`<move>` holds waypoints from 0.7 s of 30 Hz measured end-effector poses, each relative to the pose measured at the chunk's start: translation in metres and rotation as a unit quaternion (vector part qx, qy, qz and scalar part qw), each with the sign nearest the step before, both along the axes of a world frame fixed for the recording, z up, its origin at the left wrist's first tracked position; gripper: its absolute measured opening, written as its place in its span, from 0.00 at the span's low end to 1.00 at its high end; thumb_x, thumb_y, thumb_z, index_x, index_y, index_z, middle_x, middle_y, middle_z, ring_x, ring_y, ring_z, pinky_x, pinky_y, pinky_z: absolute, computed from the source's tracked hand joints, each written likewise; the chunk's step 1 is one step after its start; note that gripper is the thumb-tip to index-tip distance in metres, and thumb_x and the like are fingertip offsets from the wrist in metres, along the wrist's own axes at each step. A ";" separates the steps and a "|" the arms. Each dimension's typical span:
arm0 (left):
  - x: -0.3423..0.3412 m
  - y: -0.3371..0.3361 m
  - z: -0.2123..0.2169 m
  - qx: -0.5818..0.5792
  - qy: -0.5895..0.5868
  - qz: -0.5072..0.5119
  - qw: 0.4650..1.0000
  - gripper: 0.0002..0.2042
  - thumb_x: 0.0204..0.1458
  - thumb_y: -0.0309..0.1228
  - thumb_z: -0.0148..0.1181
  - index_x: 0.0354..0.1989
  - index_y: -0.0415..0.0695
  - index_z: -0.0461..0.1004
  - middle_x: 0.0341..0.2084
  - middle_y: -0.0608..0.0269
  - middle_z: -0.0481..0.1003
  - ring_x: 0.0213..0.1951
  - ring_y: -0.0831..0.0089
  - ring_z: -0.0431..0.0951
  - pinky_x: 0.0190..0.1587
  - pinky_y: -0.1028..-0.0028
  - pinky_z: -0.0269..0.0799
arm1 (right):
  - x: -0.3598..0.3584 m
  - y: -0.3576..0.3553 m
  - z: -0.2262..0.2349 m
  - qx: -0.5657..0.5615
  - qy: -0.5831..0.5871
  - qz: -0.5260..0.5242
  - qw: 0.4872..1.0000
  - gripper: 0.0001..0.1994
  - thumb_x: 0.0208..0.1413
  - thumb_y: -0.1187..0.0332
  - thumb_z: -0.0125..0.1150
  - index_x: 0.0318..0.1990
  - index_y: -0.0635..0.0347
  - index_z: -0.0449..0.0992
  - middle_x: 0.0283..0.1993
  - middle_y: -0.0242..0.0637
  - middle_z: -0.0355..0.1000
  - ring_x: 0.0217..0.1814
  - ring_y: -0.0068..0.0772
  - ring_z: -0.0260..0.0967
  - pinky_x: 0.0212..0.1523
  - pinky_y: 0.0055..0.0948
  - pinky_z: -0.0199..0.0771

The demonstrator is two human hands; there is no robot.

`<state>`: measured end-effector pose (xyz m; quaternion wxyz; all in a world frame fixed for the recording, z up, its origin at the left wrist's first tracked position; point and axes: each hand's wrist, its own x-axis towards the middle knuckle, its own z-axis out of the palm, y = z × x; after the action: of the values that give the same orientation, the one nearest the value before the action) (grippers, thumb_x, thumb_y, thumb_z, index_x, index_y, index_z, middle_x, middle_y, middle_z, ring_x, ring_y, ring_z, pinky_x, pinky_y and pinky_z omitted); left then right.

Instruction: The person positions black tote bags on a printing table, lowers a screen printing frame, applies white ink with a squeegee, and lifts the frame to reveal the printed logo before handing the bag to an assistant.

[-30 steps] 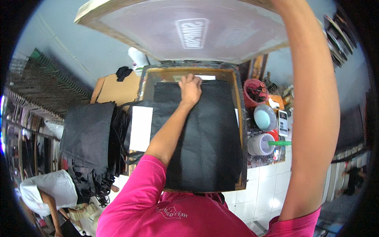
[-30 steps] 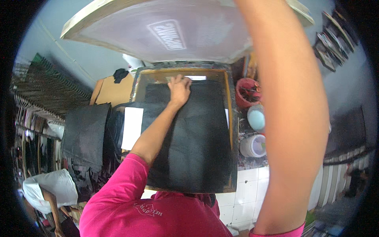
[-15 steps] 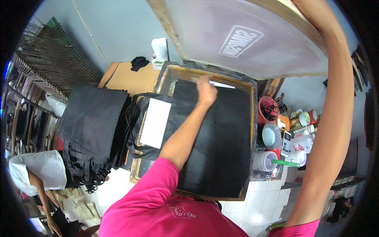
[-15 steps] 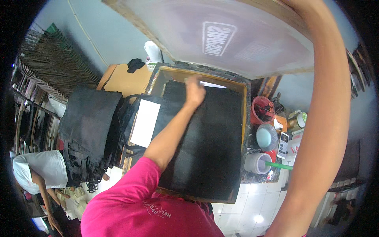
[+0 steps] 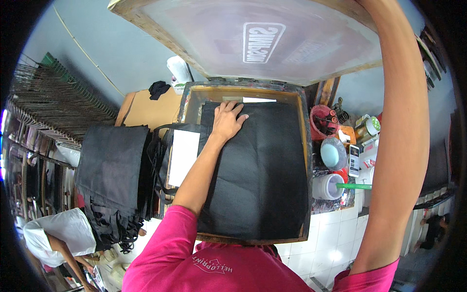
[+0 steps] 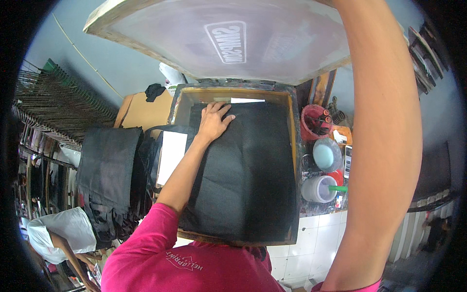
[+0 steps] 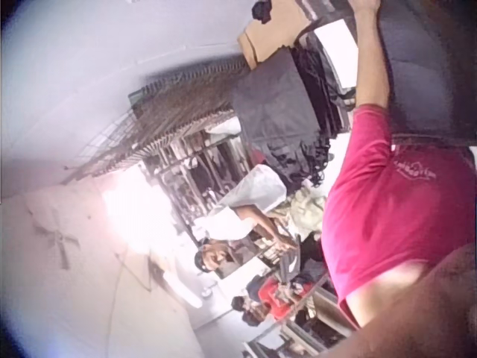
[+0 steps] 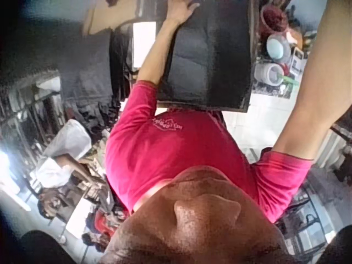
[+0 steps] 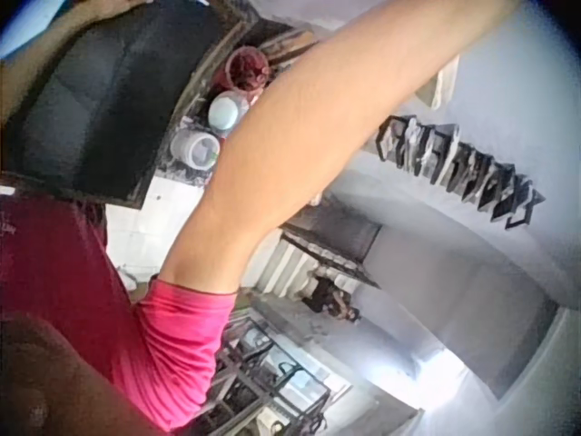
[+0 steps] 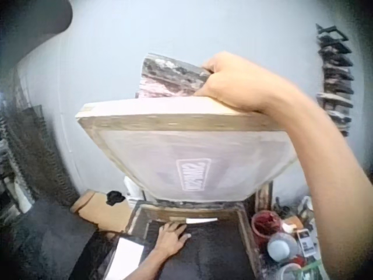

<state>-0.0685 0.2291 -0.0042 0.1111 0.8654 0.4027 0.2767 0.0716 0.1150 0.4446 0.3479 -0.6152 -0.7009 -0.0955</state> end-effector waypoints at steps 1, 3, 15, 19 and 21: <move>0.000 0.001 0.000 -0.001 0.000 0.000 1.000 0.23 0.57 0.47 0.63 0.56 0.46 0.81 0.61 0.57 0.73 0.65 0.55 0.65 0.65 0.55 0.59 | 0.001 0.000 0.000 -0.001 -0.003 0.000 1.000 0.17 0.50 0.65 0.69 0.42 0.72 0.83 0.36 0.48 0.81 0.38 0.37 0.75 0.43 0.36 0.74; 0.002 0.001 0.000 0.027 -0.005 0.013 1.000 0.23 0.56 0.47 0.64 0.55 0.45 0.81 0.60 0.57 0.74 0.64 0.54 0.66 0.64 0.55 0.60 | 0.002 -0.001 0.000 -0.003 -0.008 -0.002 1.000 0.17 0.50 0.65 0.70 0.42 0.72 0.83 0.37 0.49 0.81 0.38 0.38 0.76 0.44 0.36 0.74; 0.025 0.070 0.006 -0.193 0.021 0.065 0.979 0.06 0.47 0.29 0.65 0.34 0.49 0.83 0.44 0.56 0.79 0.55 0.48 0.72 0.57 0.52 0.64 | 0.008 0.001 0.000 0.003 -0.017 0.009 1.000 0.19 0.49 0.65 0.68 0.45 0.73 0.83 0.41 0.56 0.81 0.42 0.47 0.78 0.49 0.38 0.75; 0.020 0.074 -0.005 -0.180 -0.031 0.049 0.982 0.04 0.49 0.29 0.65 0.32 0.49 0.83 0.40 0.57 0.82 0.51 0.50 0.76 0.54 0.54 0.68 | 0.013 0.004 -0.002 0.002 -0.022 0.033 0.999 0.19 0.49 0.66 0.66 0.45 0.73 0.83 0.44 0.57 0.81 0.46 0.49 0.77 0.51 0.39 0.74; 0.021 0.072 -0.009 -0.105 -0.033 0.061 0.992 0.03 0.50 0.28 0.65 0.32 0.48 0.84 0.33 0.58 0.84 0.42 0.56 0.83 0.50 0.57 0.73 | 0.023 0.008 -0.001 0.016 -0.051 0.068 0.996 0.19 0.50 0.66 0.64 0.46 0.73 0.83 0.46 0.59 0.80 0.47 0.51 0.77 0.53 0.40 0.74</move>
<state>-0.0477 0.3012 -0.0129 0.1973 0.8135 0.4774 0.2672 0.0950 0.1231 0.4437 0.3273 -0.5547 -0.7564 -0.1139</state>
